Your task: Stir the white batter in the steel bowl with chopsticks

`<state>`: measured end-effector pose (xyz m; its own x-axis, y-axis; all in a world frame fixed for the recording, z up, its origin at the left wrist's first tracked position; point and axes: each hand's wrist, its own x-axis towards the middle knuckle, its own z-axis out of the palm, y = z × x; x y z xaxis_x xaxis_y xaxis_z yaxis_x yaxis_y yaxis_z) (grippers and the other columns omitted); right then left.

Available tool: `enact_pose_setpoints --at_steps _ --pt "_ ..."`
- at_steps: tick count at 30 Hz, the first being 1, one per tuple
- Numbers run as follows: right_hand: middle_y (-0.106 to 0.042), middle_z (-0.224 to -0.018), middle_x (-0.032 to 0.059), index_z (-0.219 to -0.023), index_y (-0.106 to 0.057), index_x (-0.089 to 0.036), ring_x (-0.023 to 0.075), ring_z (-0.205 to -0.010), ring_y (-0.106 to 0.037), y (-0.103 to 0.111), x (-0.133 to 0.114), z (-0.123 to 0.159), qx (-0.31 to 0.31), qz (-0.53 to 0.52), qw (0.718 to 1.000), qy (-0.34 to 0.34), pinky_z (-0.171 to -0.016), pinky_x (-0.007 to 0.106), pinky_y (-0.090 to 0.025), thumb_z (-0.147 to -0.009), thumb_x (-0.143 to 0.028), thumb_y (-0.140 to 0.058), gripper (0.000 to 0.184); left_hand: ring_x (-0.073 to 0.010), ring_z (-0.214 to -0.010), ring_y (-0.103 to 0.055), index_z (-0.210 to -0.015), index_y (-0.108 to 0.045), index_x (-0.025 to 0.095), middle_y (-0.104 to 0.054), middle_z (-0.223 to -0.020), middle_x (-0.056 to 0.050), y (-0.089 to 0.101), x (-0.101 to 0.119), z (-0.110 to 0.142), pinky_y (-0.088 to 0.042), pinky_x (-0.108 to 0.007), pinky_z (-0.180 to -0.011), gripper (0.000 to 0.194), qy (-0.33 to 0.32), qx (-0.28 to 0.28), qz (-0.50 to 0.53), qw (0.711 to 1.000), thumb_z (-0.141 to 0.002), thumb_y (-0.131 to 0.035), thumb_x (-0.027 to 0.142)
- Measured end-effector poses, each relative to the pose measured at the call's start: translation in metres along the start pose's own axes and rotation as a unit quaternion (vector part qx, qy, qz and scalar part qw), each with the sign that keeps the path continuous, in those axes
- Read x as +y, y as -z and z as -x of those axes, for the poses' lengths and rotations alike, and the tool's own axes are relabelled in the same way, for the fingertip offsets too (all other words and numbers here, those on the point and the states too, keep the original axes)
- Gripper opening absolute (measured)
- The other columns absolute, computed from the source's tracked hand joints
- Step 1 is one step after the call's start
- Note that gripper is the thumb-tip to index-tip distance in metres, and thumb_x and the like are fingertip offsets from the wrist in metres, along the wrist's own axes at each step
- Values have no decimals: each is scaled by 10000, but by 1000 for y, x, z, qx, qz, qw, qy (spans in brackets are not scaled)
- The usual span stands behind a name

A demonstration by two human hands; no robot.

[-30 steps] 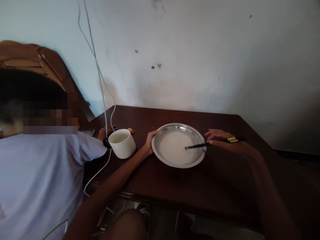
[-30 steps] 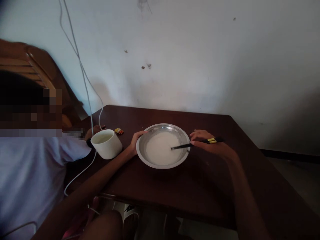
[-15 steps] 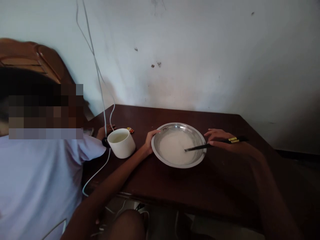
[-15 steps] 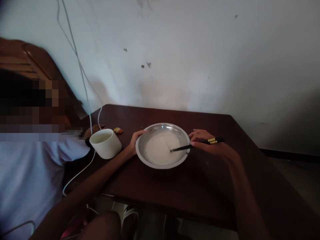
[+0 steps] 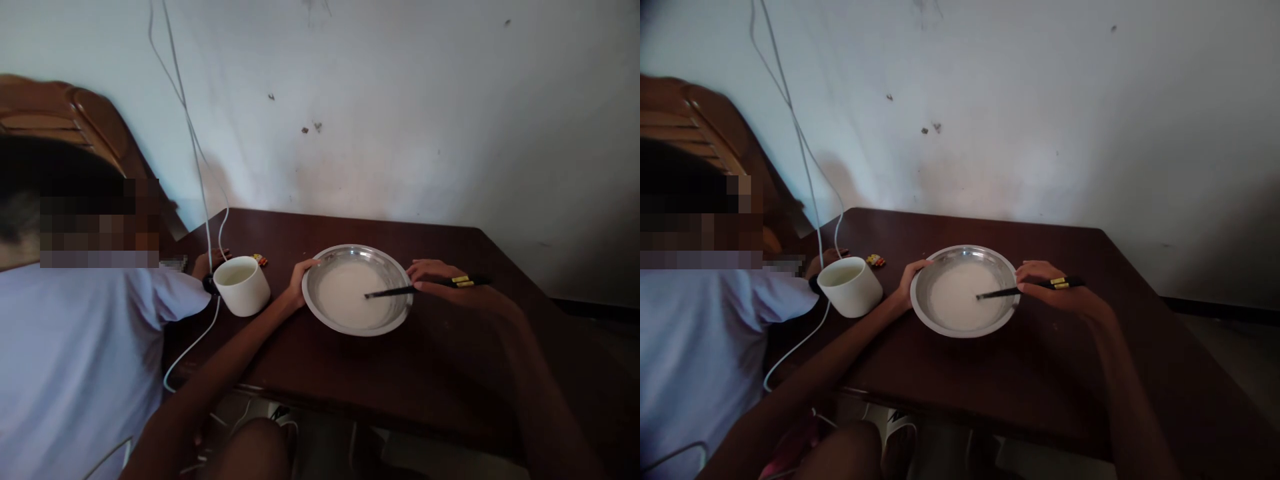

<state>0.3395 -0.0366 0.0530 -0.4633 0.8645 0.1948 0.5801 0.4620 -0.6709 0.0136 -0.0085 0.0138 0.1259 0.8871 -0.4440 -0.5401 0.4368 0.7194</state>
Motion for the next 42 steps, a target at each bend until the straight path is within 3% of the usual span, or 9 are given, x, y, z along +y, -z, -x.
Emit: enact_pose_setpoints --at_steps 4,11,15,19,26,29,33,37,42 --pt "-687 -1267 33 -933 -742 -294 290 -1368 -516 -21 -12 -7 -64 -22 998 18 -1176 491 -405 -842 -642 -614 381 -253 -695 -700 -828 -732 101 -707 -610 -73 1 0 0 -527 -312 -674 189 -3 -1 -1 1000 -756 -621 236" --pt "-738 -1092 46 -917 -717 -284 329 -1322 -555 -14 3 -10 70 50 996 -17 -1190 555 -366 -853 -643 -548 402 -253 -708 -701 -819 -732 119 -717 -621 -64 2 0 -1 -525 -314 -693 164 -6 -7 -2 1000 -739 -639 228" --pt "-711 -1210 42 -924 -737 -303 337 -1390 -492 3 -3 3 -18 13 1000 -15 -1170 535 -409 -810 -694 -605 428 -266 -728 -706 -839 -737 110 -707 -600 -70 1 0 1 -533 -331 -713 202 -1 5 -3 1000 -762 -592 227" --pt "-696 -1249 39 -964 -736 -290 305 -1381 -504 -22 -18 -7 -79 -16 997 17 -1200 517 -368 -826 -668 -603 423 -265 -739 -711 -890 -736 116 -707 -596 -62 -4 2 5 -537 -329 -711 231 4 10 0 1000 -794 -555 221" --pt "-722 -1127 67 -948 -712 -278 353 -1306 -552 -9 0 -7 56 60 996 -43 -1139 581 -403 -859 -642 -536 414 -265 -737 -710 -858 -733 122 -710 -613 -68 -2 1 3 -539 -335 -732 206 1 -5 8 1000 -789 -565 219" --pt "-719 -1163 56 -934 -722 -290 339 -1336 -539 5 -2 4 2 20 1000 -22 -1151 526 -421 -815 -709 -590 456 -261 -734 -709 -814 -731 114 -705 -607 -74 -2 1 2 -534 -324 -724 219 3 3 4 1000 -814 -538 219" --pt "-706 -1230 50 -964 -737 -288 313 -1299 -580 -17 -18 -5 -75 -10 997 -11 -1137 490 -448 -839 -671 -588 430 -259 -731 -704 -794 -727 119 -693 -581 -67 -3 2 3 -530 -321 -714 224 5 11 1 1000 -829 -532 224" --pt "-721 -1179 52 -938 -723 -269 313 -1312 -565 -38 -15 -21 10 45 999 20 -1175 552 -383 -871 -585 -534 374 -243 -706 -691 -800 -723 127 -702 -599 -55 -4 2 4 -521 -303 -683 170 3 3 -3 1000 -788 -583 223" --pt "-736 -1112 55 -898 -714 -277 338 -1324 -556 -6 2 -8 56 77 995 -4 -1170 590 -384 -861 -638 -535 404 -232 -679 -680 -772 -717 123 -682 -572 -51 -1 1 2 -508 -296 -668 180 -3 5 -7 1000 -780 -574 233"
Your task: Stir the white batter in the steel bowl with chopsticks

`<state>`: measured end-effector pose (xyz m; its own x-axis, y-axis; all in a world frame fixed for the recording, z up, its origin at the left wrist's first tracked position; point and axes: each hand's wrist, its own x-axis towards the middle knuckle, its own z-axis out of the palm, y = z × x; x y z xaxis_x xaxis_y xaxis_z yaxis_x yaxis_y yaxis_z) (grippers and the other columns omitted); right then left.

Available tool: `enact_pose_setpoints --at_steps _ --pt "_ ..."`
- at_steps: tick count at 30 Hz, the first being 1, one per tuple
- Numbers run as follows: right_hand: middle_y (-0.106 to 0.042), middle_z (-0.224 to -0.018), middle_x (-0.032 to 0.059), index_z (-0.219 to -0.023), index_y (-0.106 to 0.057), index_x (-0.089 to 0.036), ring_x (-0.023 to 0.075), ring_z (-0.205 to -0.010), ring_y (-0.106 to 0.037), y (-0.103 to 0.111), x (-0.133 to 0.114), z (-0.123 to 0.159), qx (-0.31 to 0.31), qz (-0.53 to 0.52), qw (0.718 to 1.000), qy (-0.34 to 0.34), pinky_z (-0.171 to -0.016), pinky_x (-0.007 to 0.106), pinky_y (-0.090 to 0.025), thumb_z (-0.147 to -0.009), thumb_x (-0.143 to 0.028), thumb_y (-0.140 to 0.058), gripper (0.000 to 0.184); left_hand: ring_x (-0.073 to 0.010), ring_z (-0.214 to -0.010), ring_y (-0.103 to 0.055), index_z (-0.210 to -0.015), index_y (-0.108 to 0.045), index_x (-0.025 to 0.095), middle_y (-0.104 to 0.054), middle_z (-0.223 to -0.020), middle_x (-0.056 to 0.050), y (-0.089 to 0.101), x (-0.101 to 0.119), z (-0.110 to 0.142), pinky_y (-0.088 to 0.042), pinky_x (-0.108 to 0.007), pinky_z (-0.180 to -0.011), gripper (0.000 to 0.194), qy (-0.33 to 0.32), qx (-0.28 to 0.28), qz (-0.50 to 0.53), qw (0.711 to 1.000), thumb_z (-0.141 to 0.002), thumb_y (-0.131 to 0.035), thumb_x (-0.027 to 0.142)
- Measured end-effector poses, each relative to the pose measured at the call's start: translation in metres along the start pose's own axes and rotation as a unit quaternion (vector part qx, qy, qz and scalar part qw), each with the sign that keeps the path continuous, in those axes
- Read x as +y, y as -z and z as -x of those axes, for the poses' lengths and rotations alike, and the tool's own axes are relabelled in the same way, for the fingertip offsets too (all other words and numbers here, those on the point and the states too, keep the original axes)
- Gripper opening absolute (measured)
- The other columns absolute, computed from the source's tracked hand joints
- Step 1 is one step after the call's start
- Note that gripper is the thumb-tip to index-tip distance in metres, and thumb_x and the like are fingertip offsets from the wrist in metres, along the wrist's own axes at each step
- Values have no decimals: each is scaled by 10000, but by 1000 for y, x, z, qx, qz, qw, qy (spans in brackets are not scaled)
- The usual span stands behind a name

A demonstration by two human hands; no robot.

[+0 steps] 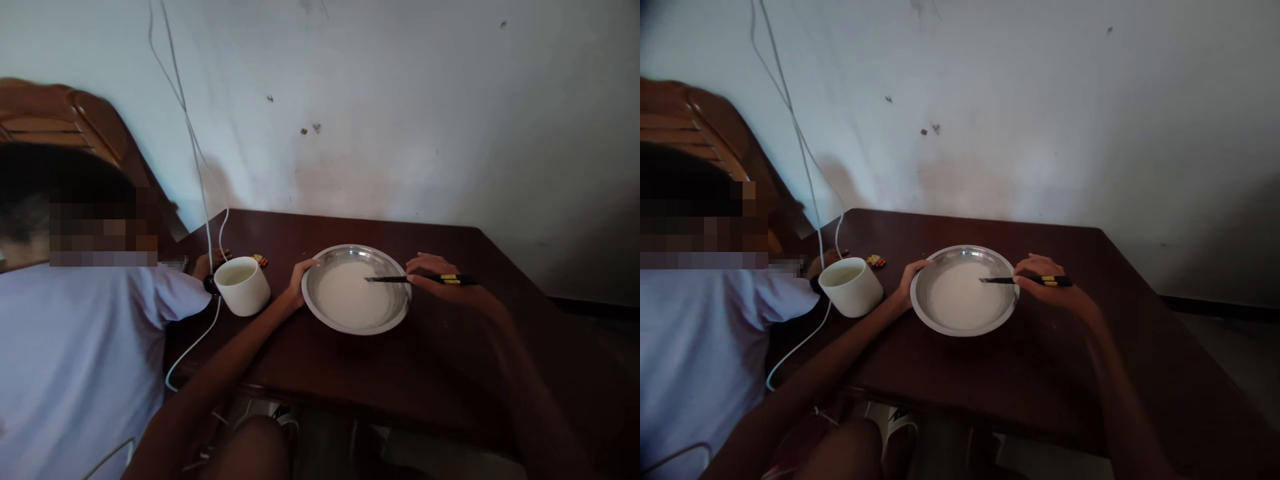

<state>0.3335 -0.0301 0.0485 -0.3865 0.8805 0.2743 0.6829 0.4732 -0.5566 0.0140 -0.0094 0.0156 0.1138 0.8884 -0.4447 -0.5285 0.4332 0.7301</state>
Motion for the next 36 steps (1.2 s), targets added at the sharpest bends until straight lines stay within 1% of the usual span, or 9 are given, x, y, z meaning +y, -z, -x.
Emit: enact_pose_setpoints --at_steps 6,10,14,17,21,25,29,33,36 --pt "-673 -1284 65 -944 -744 -280 319 -1387 -494 -8 -18 3 -117 -69 991 23 -1179 536 -390 -850 -672 -559 444 -248 -720 -692 -766 -717 122 -693 -597 -64 1 -1 -1 -510 -308 -692 194 1 -1 -5 1000 -782 -558 232" --pt "-625 -1340 74 -1007 -734 -273 338 -1416 -453 -35 -21 -8 -40 -12 999 -9 -1174 596 -349 -877 -548 -536 364 -227 -686 -679 -758 -713 121 -705 -618 -65 0 0 -1 -497 -287 -659 162 -1 -8 6 1000 -754 -590 228" --pt "-651 -1285 88 -959 -729 -268 354 -1397 -470 -11 -2 -1 25 36 999 -22 -1152 597 -372 -876 -566 -542 361 -218 -641 -665 -757 -719 106 -693 -592 -72 0 0 -1 -492 -285 -642 182 6 2 8 1000 -752 -589 233" --pt "-650 -1303 72 -879 -731 -272 350 -1396 -474 12 0 7 -43 -3 999 -1 -1141 576 -405 -854 -674 -552 441 -244 -676 -683 -766 -723 101 -690 -584 -73 1 -1 -1 -508 -310 -679 181 -1 2 11 1000 -724 -612 236" --pt "-633 -1335 63 -924 -746 -282 315 -1399 -478 -5 -17 4 -108 -48 993 30 -1153 522 -410 -863 -691 -533 466 -263 -717 -698 -788 -730 96 -697 -596 -78 1 -1 -1 -521 -328 -709 197 3 1 5 1000 -719 -601 227" --pt "-615 -1354 69 -1042 -728 -292 320 -1398 -476 -32 -19 -5 -38 8 999 4 -1156 574 -374 -893 -593 -514 398 -259 -715 -698 -807 -733 103 -712 -626 -77 0 0 0 -524 -323 -695 198 1 -5 10 1000 -721 -614 236" --pt "-676 -1239 81 -976 -714 -273 342 -1375 -494 -12 -3 -1 10 31 999 -2 -1148 594 -382 -884 -619 -511 412 -249 -713 -694 -788 -731 101 -710 -617 -75 -1 0 1 -522 -313 -689 188 2 6 5 1000 -739 -598 224" --pt "-658 -1286 67 -911 -716 -281 325 -1364 -508 11 -4 9 -61 -34 997 19 -1133 530 -438 -856 -696 -542 454 -269 -752 -701 -783 -729 111 -706 -606 -71 1 -1 -1 -525 -333 -736 168 -4 -3 10 1000 -724 -619 223" --pt "-618 -1352 55 -940 -727 -293 305 -1360 -517 -3 -14 7 -110 -56 992 28 -1132 502 -445 -870 -681 -544 434 -275 -766 -706 -804 -729 114 -714 -622 -76 2 -1 -3 -525 -341 -757 178 -6 -3 8 1000 -727 -613 225"
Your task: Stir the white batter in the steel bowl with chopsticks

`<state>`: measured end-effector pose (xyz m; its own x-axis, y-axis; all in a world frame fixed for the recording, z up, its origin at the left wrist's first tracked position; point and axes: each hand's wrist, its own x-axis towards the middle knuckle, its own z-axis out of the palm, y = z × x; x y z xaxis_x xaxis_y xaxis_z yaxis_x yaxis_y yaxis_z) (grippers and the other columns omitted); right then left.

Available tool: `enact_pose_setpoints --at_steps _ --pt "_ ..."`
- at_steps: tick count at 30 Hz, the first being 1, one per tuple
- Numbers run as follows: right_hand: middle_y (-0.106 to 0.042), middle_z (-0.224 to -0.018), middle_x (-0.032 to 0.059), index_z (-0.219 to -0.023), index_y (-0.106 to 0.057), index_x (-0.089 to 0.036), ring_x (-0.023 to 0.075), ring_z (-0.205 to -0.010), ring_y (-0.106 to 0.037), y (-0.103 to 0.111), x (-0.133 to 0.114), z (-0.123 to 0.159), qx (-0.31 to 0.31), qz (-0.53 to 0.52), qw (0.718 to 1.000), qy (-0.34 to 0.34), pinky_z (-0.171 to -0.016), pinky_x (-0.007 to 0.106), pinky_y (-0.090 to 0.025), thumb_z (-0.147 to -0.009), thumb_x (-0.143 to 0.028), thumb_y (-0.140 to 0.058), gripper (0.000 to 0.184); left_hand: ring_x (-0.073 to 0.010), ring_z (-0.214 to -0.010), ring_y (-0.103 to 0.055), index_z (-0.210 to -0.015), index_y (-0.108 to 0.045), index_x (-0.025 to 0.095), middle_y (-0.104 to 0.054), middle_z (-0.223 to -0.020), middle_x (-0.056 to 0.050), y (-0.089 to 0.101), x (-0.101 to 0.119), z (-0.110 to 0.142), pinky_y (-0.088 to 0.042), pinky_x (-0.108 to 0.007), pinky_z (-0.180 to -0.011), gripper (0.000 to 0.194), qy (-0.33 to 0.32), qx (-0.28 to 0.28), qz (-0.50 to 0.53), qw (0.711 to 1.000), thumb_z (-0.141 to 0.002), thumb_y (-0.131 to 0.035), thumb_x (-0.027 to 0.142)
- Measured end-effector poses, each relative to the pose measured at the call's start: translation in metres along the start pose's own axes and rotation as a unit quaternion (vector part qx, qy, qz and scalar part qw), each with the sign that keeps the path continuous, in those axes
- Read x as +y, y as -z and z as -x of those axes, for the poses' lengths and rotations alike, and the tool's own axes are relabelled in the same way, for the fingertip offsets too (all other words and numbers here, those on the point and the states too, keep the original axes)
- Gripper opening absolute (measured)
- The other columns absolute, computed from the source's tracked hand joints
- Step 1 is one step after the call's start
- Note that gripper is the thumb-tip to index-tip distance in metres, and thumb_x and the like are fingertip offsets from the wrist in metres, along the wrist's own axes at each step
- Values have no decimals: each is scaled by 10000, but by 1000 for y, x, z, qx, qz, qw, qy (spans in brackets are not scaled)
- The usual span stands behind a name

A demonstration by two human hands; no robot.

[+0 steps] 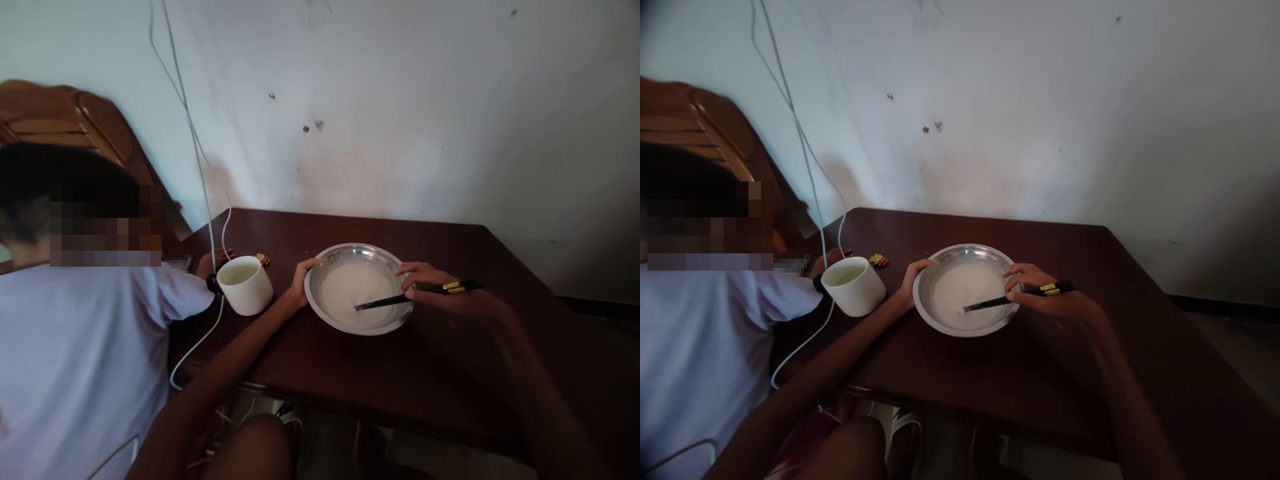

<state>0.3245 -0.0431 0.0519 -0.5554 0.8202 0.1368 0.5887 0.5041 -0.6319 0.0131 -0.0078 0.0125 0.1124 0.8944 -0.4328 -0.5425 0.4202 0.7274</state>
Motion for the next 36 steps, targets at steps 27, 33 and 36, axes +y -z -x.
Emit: enact_pose_setpoints --at_steps 27,33,36 --pt "-664 -1275 55 -995 -746 -291 280 -1295 -561 14 10 6 22 52 998 32 -1110 446 -463 -890 -580 -588 346 -269 -748 -708 -907 -721 123 -735 -679 -69 1 -1 0 -535 -347 -756 251 6 -5 -2 1000 -701 -659 252" --pt "-625 -1372 64 -976 -767 -300 296 -1350 -523 -20 -9 -6 14 43 998 50 -1173 540 -361 -937 -624 -482 433 -273 -735 -706 -859 -730 122 -722 -641 -67 2 -1 0 -532 -348 -741 209 3 -9 -1 1000 -715 -635 241" --pt "-614 -1367 36 -1001 -779 -349 300 -1340 -520 -19 -8 -6 68 43 997 6 -1168 554 -363 -936 -691 -404 511 -269 -742 -707 -857 -736 139 -718 -630 -57 1 0 1 -532 -350 -744 194 13 -1 -1 1000 -752 -604 236"
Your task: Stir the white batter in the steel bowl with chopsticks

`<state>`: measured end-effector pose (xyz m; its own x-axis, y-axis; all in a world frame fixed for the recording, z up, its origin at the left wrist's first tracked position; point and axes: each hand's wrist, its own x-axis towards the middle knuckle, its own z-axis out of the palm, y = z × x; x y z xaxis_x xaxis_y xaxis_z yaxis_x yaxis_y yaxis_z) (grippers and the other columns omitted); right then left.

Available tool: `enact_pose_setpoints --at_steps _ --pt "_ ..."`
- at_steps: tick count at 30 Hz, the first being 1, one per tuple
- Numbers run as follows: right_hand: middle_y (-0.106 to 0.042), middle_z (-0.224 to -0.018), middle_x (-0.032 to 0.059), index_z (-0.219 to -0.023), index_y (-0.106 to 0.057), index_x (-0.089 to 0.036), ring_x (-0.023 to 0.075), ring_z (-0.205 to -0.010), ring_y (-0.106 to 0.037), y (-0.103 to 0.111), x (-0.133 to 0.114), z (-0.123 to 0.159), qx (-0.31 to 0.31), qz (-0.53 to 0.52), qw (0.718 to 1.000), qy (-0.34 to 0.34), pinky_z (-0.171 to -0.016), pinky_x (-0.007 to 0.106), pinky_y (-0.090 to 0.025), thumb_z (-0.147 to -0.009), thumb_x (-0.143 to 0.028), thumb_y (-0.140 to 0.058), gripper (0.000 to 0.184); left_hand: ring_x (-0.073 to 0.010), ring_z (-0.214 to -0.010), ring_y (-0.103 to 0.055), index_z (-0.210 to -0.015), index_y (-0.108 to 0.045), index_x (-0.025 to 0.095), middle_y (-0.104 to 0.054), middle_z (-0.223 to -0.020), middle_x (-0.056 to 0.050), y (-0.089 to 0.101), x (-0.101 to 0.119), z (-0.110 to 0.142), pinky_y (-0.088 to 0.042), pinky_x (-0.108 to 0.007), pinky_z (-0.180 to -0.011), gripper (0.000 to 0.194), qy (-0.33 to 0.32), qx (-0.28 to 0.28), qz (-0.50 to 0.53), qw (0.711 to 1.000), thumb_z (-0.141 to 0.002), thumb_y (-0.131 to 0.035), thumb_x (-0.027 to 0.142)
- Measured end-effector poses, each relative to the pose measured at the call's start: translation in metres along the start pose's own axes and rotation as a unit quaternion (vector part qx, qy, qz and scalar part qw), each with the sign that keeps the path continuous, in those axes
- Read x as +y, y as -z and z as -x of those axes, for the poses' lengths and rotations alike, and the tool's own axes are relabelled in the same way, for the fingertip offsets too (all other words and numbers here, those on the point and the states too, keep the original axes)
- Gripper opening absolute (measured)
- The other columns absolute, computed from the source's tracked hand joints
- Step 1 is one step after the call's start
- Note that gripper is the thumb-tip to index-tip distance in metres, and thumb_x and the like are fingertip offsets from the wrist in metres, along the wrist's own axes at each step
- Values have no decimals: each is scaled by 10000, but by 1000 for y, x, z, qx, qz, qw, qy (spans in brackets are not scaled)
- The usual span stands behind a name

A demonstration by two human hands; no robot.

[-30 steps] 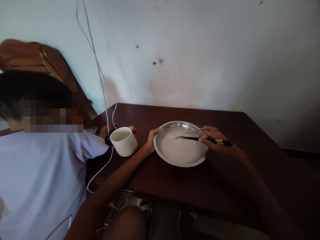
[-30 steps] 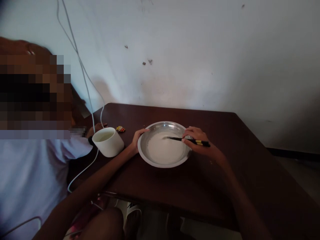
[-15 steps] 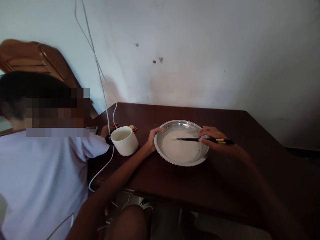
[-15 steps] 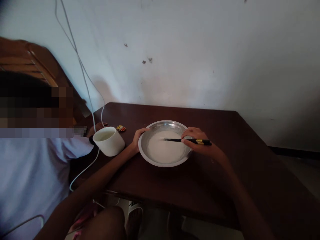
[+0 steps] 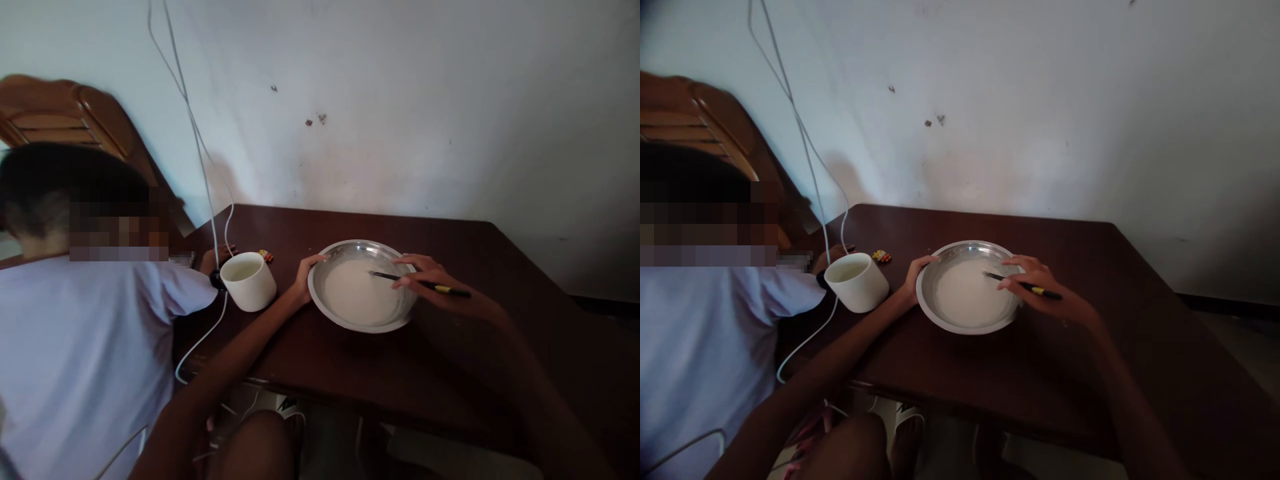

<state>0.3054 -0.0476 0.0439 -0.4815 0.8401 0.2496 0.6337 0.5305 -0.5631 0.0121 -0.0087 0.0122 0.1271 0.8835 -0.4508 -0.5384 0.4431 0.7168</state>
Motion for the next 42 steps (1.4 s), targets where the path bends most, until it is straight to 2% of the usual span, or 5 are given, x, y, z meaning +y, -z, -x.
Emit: enact_pose_setpoints --at_steps 10,19,27,34,42 --pt "-695 -935 57 -916 -807 -282 215 -948 -643 13 -22 -1 -75 -84 992 -61 -963 373 -520 -926 -694 -429 560 -273 -751 -708 -881 -748 134 -738 -674 -73 -3 0 1 -538 -355 -744 219 -4 9 7 1000 -757 -594 228" --pt "-736 -986 50 -898 -762 -286 276 -1005 -671 1 3 -2 88 55 993 -49 -1000 536 -459 -921 -555 -510 370 -277 -737 -712 -934 -737 134 -733 -665 -67 -1 0 1 -536 -355 -747 262 -8 -7 -5 1000 -709 -654 240" --pt "-746 -1013 20 -852 -787 -289 225 -1008 -678 10 -17 1 -83 -47 995 -14 -985 405 -506 -918 -560 -560 360 -278 -743 -703 -953 -743 149 -716 -630 -56 -6 0 5 -536 -361 -736 261 4 4 1 1000 -819 -534 234" --pt "-725 -1118 52 -1031 -748 -304 312 -1191 -603 -6 -1 -3 56 70 996 -24 -1070 588 -383 -925 -512 -527 322 -235 -679 -661 -827 -741 154 -696 -615 -53 -5 0 4 -507 -340 -727 185 -7 3 4 1000 -771 -570 200" --pt "-725 -976 52 -839 -764 -267 240 -942 -665 24 -7 7 -43 -36 998 -10 -913 416 -505 -889 -532 -582 325 -229 -704 -667 -745 -719 129 -705 -636 -70 -2 0 4 -489 -303 -684 169 -12 -1 -7 1000 -784 -587 228"
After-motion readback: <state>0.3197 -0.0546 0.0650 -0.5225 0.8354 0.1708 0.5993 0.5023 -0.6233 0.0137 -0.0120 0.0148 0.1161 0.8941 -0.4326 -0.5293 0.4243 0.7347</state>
